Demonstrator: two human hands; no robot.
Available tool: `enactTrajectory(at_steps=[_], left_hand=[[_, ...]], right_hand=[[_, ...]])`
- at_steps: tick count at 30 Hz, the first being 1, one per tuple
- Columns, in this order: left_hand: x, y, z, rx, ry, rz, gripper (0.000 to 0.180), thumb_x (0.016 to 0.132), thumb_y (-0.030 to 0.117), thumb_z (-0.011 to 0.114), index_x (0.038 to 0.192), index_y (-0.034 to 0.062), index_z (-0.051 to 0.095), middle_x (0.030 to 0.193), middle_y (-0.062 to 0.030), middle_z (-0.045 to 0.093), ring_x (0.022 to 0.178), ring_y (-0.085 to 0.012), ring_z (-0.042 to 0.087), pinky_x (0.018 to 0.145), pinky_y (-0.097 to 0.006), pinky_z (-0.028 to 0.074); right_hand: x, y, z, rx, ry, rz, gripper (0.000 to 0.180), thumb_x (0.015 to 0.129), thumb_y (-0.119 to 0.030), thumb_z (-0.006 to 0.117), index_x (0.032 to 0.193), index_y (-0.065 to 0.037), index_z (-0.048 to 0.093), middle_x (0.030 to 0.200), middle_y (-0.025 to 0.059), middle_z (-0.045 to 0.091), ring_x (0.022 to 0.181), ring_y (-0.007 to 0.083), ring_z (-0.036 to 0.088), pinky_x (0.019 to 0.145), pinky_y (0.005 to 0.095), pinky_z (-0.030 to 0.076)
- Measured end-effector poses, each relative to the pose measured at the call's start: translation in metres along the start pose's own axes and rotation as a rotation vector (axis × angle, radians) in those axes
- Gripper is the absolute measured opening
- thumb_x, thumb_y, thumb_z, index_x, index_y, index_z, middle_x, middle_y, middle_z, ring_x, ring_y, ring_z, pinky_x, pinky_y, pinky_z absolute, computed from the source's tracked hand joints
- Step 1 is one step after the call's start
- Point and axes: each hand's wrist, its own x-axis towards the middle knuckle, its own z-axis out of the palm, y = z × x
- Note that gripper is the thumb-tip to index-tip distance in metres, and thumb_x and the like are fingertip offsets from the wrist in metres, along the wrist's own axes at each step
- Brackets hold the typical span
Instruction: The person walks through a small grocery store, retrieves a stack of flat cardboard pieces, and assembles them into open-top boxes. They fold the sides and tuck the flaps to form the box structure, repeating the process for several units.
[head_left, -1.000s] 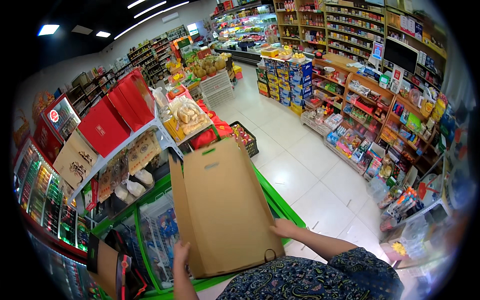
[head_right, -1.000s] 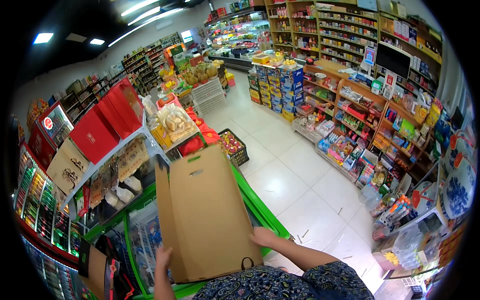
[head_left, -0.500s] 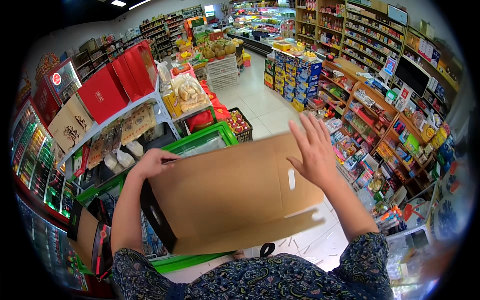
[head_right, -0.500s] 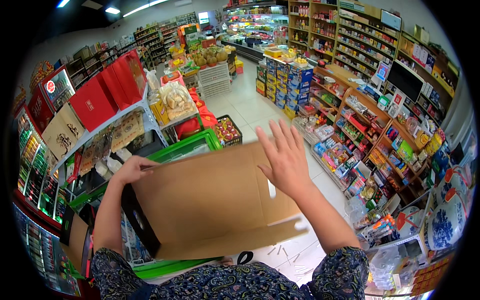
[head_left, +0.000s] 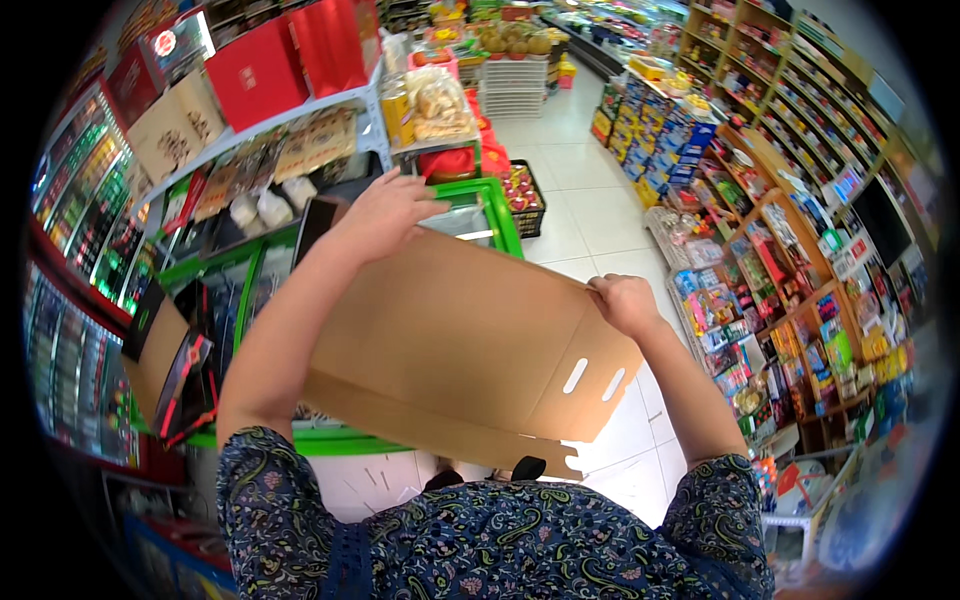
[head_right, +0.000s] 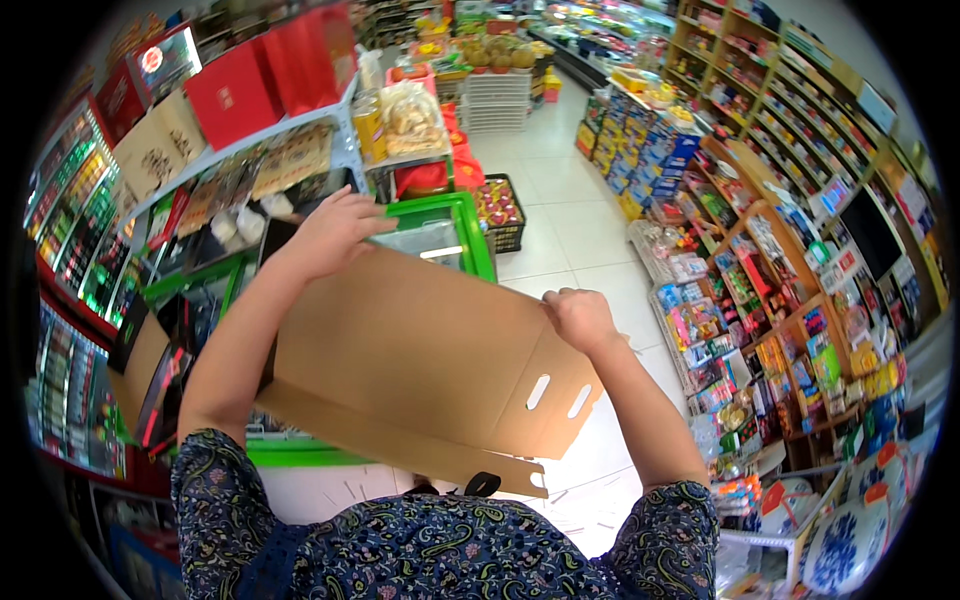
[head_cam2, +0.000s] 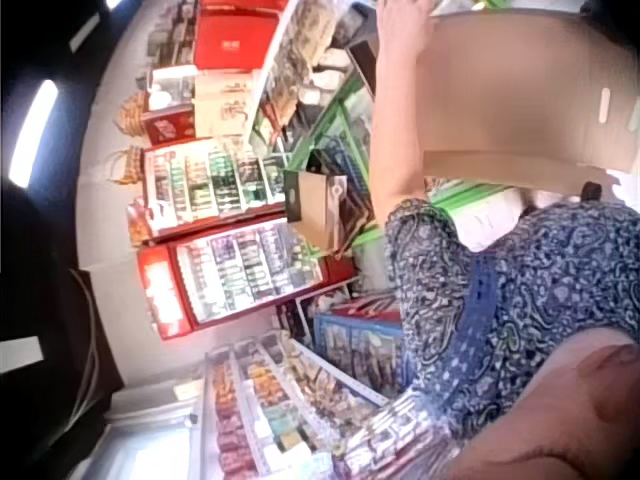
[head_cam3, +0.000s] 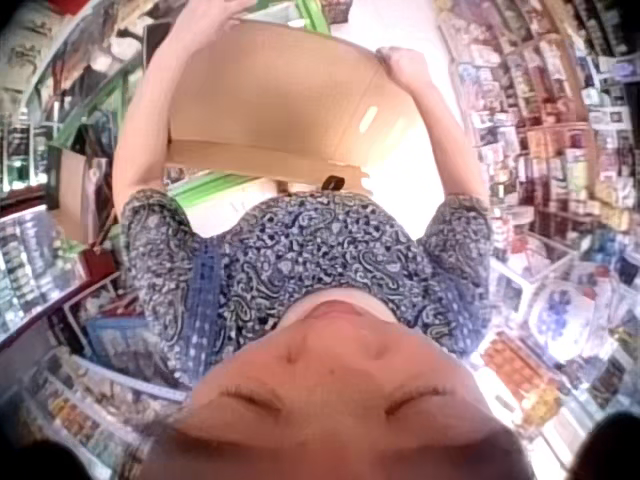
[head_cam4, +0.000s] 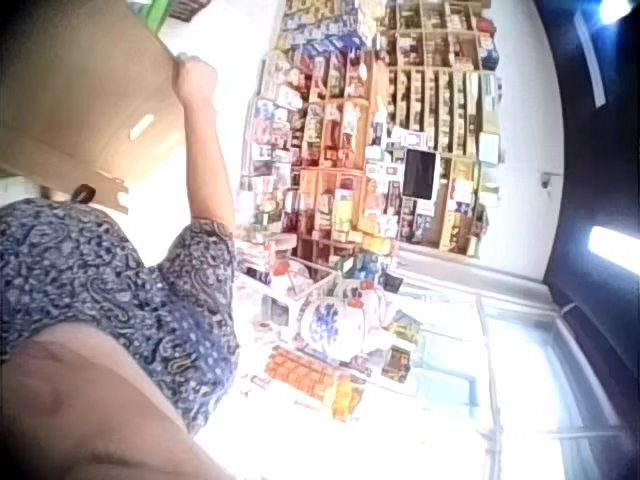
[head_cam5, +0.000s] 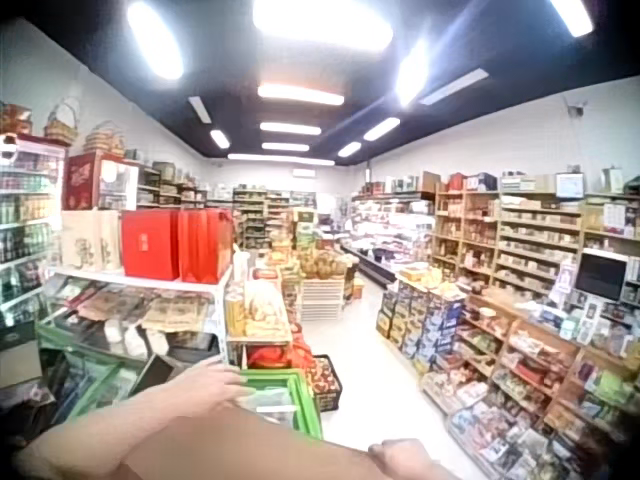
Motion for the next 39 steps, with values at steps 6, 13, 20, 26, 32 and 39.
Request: enactTrajectory(at_steps=[6,13,20,26,32,39], left_hand=[[-0.080,0.164,0.070,-0.444,-0.181,-0.112,0.056,0.067,0.014,0.075,0.120,0.0125,0.058,0.121,-0.0132,0.056,0.117,-0.0354,0.050,0.097,-0.049,0.040],[-0.179,0.325,0.171,-0.501,-0.344,-0.169,0.037,0.068,0.017,0.069,0.105,0.0138,0.063,0.108,-0.0075,0.060,0.110,-0.0253,0.055,0.106,-0.055,0.033],[-0.202,0.231,0.175,-0.299,-0.346,-0.161,0.011,0.077,0.020,0.058,0.084,0.0123,0.063,0.088,-0.0070,0.063,0.097,-0.0250,0.060,0.097,-0.044,0.043],[-0.261,0.162,0.141,-0.239,-0.081,-0.486,0.018,0.075,0.023,0.070,0.082,0.0092,0.060,0.075,-0.0114,0.063,0.074,-0.0306,0.062,0.079,-0.044,0.049],[-0.317,0.177,0.141,-0.244,-0.350,-0.480,0.024,0.076,0.032,0.071,0.078,0.0098,0.061,0.070,-0.0091,0.064,0.071,-0.0275,0.063,0.077,-0.039,0.046],[-0.337,0.179,0.128,-0.275,-0.284,-0.509,0.027,0.073,0.033,0.072,0.073,0.0085,0.061,0.068,-0.0111,0.063,0.069,-0.0284,0.062,0.071,-0.041,0.045]], right_hand=[[0.017,0.016,0.025,0.065,-0.010,0.135,0.015,0.086,-0.022,0.062,0.081,-0.008,0.064,0.075,0.0133,0.064,0.072,0.0342,0.063,0.066,0.0448,0.050],[0.046,0.019,0.033,0.142,-0.086,0.328,0.023,0.086,-0.027,0.061,0.084,-0.005,0.067,0.083,0.0195,0.066,0.081,0.0387,0.063,0.074,0.0471,0.049],[0.036,0.007,0.039,0.122,-0.095,0.489,0.028,0.088,-0.029,0.058,0.084,-0.002,0.065,0.084,0.0223,0.065,0.085,0.0405,0.062,0.077,0.0479,0.049],[-0.026,-0.069,0.123,0.261,-0.251,0.589,0.034,0.091,-0.031,0.056,0.081,0.001,0.062,0.085,0.0251,0.063,0.084,0.0430,0.060,0.076,0.0503,0.047],[-0.087,-0.142,0.153,0.337,-0.412,0.642,0.034,0.091,-0.016,0.050,0.123,-0.003,0.055,0.086,0.0245,0.064,0.084,0.0424,0.063,0.076,0.0512,0.049],[-0.098,-0.122,0.106,0.337,-0.808,0.023,0.051,0.076,-0.006,0.064,0.125,-0.020,0.061,0.126,0.0181,0.056,0.119,0.0300,0.052,0.100,0.0395,0.044]])
